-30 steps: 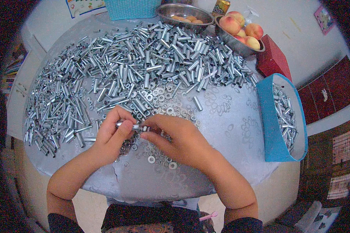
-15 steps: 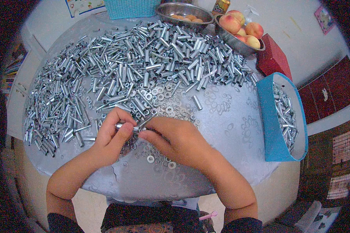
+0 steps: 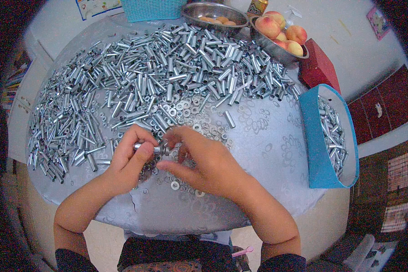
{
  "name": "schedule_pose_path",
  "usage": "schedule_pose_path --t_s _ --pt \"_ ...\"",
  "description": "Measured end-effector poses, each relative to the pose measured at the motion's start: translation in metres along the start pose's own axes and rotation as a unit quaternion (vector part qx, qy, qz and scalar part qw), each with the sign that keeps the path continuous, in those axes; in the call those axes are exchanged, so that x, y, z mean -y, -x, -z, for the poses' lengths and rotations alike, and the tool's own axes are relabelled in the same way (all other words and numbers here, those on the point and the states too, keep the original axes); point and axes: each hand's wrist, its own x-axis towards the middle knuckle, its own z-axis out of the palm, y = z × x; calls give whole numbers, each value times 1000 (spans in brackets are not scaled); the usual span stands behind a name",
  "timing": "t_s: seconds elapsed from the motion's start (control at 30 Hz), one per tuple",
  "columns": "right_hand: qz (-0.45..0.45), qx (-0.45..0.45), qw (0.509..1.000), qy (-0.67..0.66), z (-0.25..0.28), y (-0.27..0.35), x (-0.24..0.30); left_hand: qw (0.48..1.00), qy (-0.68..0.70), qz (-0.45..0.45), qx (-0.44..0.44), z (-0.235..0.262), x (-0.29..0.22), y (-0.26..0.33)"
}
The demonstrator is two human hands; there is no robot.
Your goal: The person sits at a table covered with metal hardware and repeatedly picks up cylindrical metal pieces and washers. They slide the washers onto the cylinders one by one and place the assembled units into a blue container on the right side of the table.
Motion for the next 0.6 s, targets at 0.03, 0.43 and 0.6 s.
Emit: schedule_pose_path --t_s 0.03,0.43,0.6 --pt "3 29 999 42 3 -1 -2 1000 -6 -8 -3 0 1 0" --pt "59 29 994 89 2 -2 -6 999 -23 -29 -4 0 2 -1" --pt "60 30 997 48 1 -2 -8 999 -27 -22 -5 -1 2 1"
